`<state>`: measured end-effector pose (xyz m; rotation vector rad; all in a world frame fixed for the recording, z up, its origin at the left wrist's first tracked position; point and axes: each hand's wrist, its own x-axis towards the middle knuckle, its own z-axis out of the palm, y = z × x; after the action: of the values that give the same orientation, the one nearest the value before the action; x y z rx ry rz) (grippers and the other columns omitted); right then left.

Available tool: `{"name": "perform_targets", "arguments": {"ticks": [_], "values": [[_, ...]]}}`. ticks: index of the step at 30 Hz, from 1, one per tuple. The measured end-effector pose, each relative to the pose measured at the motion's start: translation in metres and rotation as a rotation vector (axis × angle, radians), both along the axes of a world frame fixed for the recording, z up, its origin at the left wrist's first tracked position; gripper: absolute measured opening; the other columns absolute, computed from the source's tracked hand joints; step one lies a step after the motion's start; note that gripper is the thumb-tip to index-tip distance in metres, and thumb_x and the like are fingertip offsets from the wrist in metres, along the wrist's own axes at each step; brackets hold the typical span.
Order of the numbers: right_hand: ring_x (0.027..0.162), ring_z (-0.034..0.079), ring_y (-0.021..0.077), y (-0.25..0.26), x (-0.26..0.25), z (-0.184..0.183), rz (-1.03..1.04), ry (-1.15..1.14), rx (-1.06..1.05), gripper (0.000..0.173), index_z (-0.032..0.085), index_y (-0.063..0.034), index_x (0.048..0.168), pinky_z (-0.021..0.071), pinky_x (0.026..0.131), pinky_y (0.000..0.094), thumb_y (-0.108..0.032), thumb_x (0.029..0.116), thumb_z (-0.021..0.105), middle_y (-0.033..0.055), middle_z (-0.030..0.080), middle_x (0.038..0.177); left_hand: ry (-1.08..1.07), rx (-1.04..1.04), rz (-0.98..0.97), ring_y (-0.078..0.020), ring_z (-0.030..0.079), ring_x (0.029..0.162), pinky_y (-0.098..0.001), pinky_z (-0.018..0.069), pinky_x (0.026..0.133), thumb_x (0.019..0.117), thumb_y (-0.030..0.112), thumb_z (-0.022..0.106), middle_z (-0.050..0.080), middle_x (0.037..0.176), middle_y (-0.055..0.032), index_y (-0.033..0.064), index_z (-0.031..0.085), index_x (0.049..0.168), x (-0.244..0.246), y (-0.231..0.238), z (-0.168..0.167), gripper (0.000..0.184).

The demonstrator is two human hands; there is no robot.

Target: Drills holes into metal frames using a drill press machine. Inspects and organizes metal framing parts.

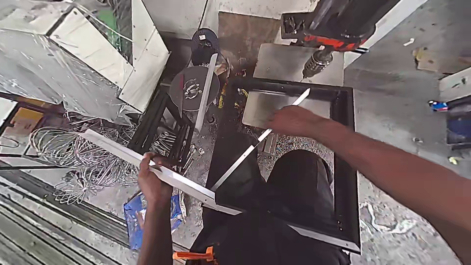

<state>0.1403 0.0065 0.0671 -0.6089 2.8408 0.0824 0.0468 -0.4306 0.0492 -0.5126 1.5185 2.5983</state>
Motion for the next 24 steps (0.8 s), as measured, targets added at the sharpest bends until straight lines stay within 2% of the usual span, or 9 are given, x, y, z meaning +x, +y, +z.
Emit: {"name": "perform_targets", "arguments": {"ticks": [2, 4, 7, 9, 11, 13, 18, 22, 24], "values": [[0.087, 0.070, 0.0360, 0.015, 0.026, 0.024, -0.090, -0.043, 0.034, 0.013, 0.076, -0.0154, 0.104, 0.0548, 0.071, 0.0577, -0.023, 0.0934, 0.076, 0.0117, 0.072, 0.095, 0.009, 0.004, -0.016, -0.0064, 0.056, 0.048, -0.0222, 0.0537, 0.048, 0.1124, 0.025, 0.028, 0.055, 0.063, 0.0049, 0.0134, 0.055, 0.099, -0.002, -0.002, 0.000, 0.033], [0.077, 0.070, 0.0335, 0.037, 0.053, 0.035, -0.153, -0.056, 0.047, 0.015, 0.073, -0.0196, 0.105, 0.0540, 0.059, 0.0571, -0.031, 0.0961, 0.072, 0.0083, 0.070, 0.090, 0.020, -0.016, -0.056, -0.0055, 0.053, 0.048, -0.0222, 0.0516, 0.048, 0.1125, 0.028, 0.025, 0.051, 0.061, 0.0066, 0.0158, 0.054, 0.097, -0.004, -0.001, 0.005, 0.035], [0.068, 0.067, 0.0290, 0.050, 0.117, 0.043, -0.354, -0.175, -0.080, 0.026, 0.067, -0.0199, 0.101, 0.0515, 0.056, 0.0556, -0.045, 0.1007, 0.062, 0.0049, 0.064, 0.076, 0.070, -0.013, -0.168, -0.0040, 0.054, 0.050, -0.0203, 0.0517, 0.050, 0.1130, 0.031, 0.016, 0.052, 0.061, 0.0070, 0.0170, 0.052, 0.095, 0.000, -0.003, 0.003, 0.042], [0.062, 0.062, 0.0253, 0.038, 0.161, 0.042, -0.572, -0.254, -0.268, 0.030, 0.064, -0.0167, 0.095, 0.0491, 0.055, 0.0538, -0.046, 0.0958, 0.069, 0.0035, 0.059, 0.068, 0.085, -0.002, -0.222, -0.0053, 0.055, 0.051, -0.0212, 0.0526, 0.051, 0.1128, 0.030, 0.016, 0.053, 0.063, 0.0058, 0.0162, 0.053, 0.098, 0.000, -0.008, -0.003, 0.042], [0.062, 0.061, 0.0198, 0.012, 0.201, 0.034, -0.789, -0.302, -0.450, 0.032, 0.065, -0.0158, 0.091, 0.0507, 0.057, 0.0492, -0.042, 0.0829, 0.082, 0.0015, 0.061, 0.069, 0.089, 0.002, -0.238, -0.0067, 0.055, 0.053, -0.0225, 0.0534, 0.053, 0.1116, 0.026, 0.024, 0.054, 0.065, 0.0044, 0.0148, 0.054, 0.099, -0.005, -0.015, -0.014, 0.034], [0.066, 0.062, 0.0204, -0.017, 0.234, 0.024, -0.927, -0.350, -0.532, 0.041, 0.067, -0.0136, 0.093, 0.0533, 0.063, 0.0500, -0.041, 0.0740, 0.090, 0.0033, 0.064, 0.073, 0.099, 0.016, -0.270, -0.0087, 0.055, 0.056, -0.0250, 0.0543, 0.056, 0.1108, 0.024, 0.028, 0.054, 0.069, 0.0023, 0.0127, 0.053, 0.101, -0.010, -0.021, -0.026, 0.029], [0.067, 0.062, 0.0185, -0.075, 0.278, -0.003, -0.919, -0.426, -0.559, 0.052, 0.065, -0.0146, 0.092, 0.0528, 0.062, 0.0458, -0.053, 0.0668, 0.089, 0.0010, 0.062, 0.072, 0.082, -0.041, -0.304, -0.0098, 0.056, 0.054, -0.0270, 0.0552, 0.054, 0.1126, 0.028, 0.023, 0.054, 0.068, 0.0024, 0.0131, 0.054, 0.101, -0.013, -0.011, -0.024, 0.037], [0.077, 0.066, 0.0251, -0.089, 0.285, -0.021, -0.751, -0.452, -0.454, 0.054, 0.065, -0.0140, 0.100, 0.0542, 0.065, 0.0517, -0.058, 0.0759, 0.083, 0.0051, 0.065, 0.084, 0.111, -0.046, -0.341, -0.0090, 0.055, 0.053, -0.0257, 0.0543, 0.053, 0.1113, 0.028, 0.025, 0.055, 0.067, 0.0035, 0.0141, 0.057, 0.099, -0.010, -0.001, -0.011, 0.037], [0.073, 0.066, 0.0235, -0.087, 0.285, -0.020, -0.662, -0.381, -0.441, 0.045, 0.065, -0.0150, 0.096, 0.0536, 0.061, 0.0499, -0.055, 0.0808, 0.079, 0.0035, 0.064, 0.080, 0.135, -0.048, -0.345, -0.0082, 0.055, 0.053, -0.0242, 0.0538, 0.052, 0.1105, 0.026, 0.027, 0.054, 0.067, 0.0038, 0.0145, 0.056, 0.099, -0.008, 0.002, -0.006, 0.034]]}}
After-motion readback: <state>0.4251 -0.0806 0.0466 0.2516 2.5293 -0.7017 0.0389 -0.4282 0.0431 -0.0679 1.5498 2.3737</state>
